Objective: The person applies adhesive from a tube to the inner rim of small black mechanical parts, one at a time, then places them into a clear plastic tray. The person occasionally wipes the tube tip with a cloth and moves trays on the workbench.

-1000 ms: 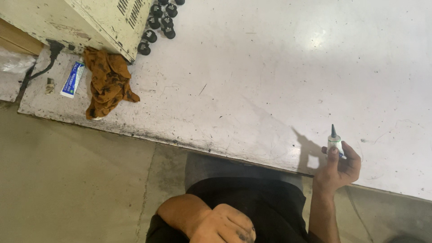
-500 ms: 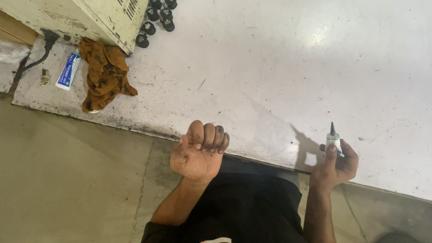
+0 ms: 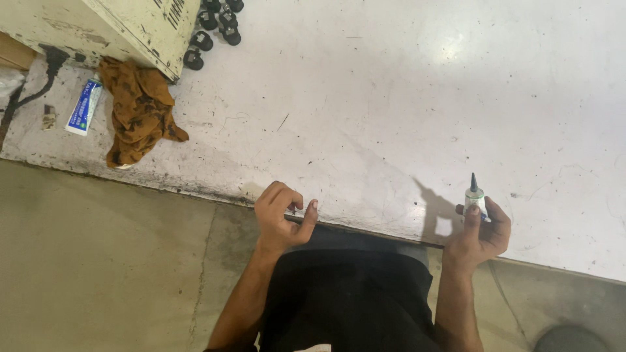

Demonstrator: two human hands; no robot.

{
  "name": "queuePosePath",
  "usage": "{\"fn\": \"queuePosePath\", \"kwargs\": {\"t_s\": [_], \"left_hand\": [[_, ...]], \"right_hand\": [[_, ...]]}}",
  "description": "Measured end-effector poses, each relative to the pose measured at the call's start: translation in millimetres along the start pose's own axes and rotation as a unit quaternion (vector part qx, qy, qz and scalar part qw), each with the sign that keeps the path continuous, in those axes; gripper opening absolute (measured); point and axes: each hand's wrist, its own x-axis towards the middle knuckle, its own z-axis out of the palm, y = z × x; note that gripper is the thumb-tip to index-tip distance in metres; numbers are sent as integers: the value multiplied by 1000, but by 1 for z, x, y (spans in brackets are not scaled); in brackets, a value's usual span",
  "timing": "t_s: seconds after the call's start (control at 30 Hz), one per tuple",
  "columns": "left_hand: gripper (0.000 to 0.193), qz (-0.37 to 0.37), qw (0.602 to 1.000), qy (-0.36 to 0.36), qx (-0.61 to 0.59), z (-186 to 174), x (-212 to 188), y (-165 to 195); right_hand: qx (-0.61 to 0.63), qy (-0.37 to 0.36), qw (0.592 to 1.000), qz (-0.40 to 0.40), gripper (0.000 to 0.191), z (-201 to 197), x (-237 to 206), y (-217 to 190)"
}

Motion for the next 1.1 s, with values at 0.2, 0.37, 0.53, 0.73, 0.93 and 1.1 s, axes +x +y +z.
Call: {"fn": "queuePosePath", "kwargs": {"t_s": [0.2,0.37,0.53,0.73,0.93,1.1], "left_hand": [[16,7,999,2,41,5,1,-11],[15,4,998,23,50,11,-1,-20],[16,26,995,33,87,15,-1,-23],[13,47,991,7,122,17,-1,-25],[11,38,988,8,147,19,-1,-21],[11,44,987,8,152,20,-1,-21]], "right_hand": [[-9,2,1000,3,25,1,1,-2],[-21,3,1000,6,25,1,1,-3],[0,9,1000,11,25,3,2,-2],[4,12,1000,16,25,2,2,0],[0,18,1000,19,27,0,-1,0],[1,17,1000,18,25,0,0,0]]}}
